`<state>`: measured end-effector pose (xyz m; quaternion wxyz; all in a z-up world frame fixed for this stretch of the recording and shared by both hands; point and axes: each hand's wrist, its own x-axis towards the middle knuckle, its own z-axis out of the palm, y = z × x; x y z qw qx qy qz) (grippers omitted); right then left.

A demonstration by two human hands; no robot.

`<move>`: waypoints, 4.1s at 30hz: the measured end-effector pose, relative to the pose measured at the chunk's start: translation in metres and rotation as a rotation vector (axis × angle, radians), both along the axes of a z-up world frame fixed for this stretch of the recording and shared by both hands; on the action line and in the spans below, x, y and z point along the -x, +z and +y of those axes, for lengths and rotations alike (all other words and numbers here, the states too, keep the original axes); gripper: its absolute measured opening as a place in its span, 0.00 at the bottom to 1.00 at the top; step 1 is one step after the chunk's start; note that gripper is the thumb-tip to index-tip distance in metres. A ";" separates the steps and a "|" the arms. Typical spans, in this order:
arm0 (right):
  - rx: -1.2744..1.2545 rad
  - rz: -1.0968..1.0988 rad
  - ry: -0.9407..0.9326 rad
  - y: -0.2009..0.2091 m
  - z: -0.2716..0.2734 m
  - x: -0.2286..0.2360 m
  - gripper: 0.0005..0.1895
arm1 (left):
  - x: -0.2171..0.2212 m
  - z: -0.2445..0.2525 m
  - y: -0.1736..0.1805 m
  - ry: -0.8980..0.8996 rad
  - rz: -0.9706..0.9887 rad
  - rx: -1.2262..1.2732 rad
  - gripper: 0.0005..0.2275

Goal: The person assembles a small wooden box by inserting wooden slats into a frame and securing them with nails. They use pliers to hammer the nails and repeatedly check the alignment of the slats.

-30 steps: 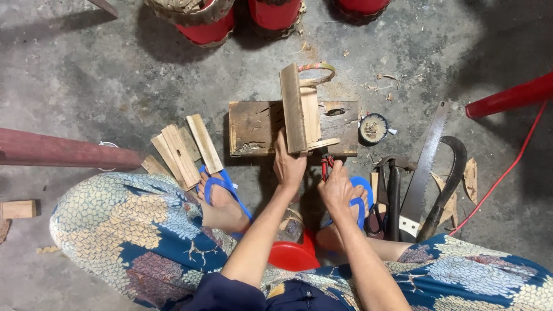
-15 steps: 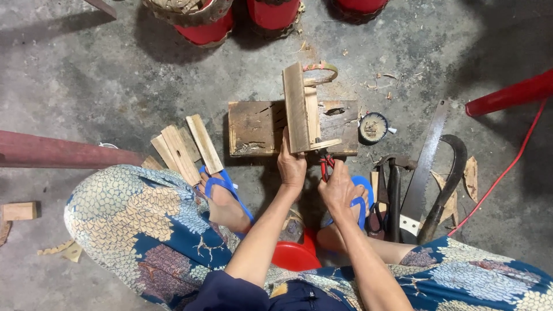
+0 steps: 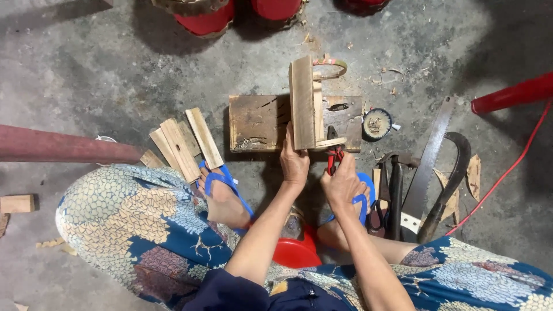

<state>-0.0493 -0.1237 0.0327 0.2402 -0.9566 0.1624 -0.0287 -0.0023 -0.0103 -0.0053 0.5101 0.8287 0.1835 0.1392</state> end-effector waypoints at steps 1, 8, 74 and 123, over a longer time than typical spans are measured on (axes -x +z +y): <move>0.012 -0.061 0.013 0.000 0.001 0.000 0.25 | 0.000 -0.001 0.002 0.000 -0.002 0.004 0.42; 0.122 0.092 0.105 -0.019 -0.006 0.004 0.18 | 0.002 0.002 0.012 -0.005 -0.016 -0.003 0.42; -0.059 0.625 -0.117 0.030 -0.038 0.019 0.25 | -0.004 -0.002 0.005 0.041 -0.069 -0.002 0.38; -1.233 -0.061 -0.717 -0.043 0.024 -0.065 0.13 | -0.026 -0.002 0.058 0.144 0.055 0.471 0.33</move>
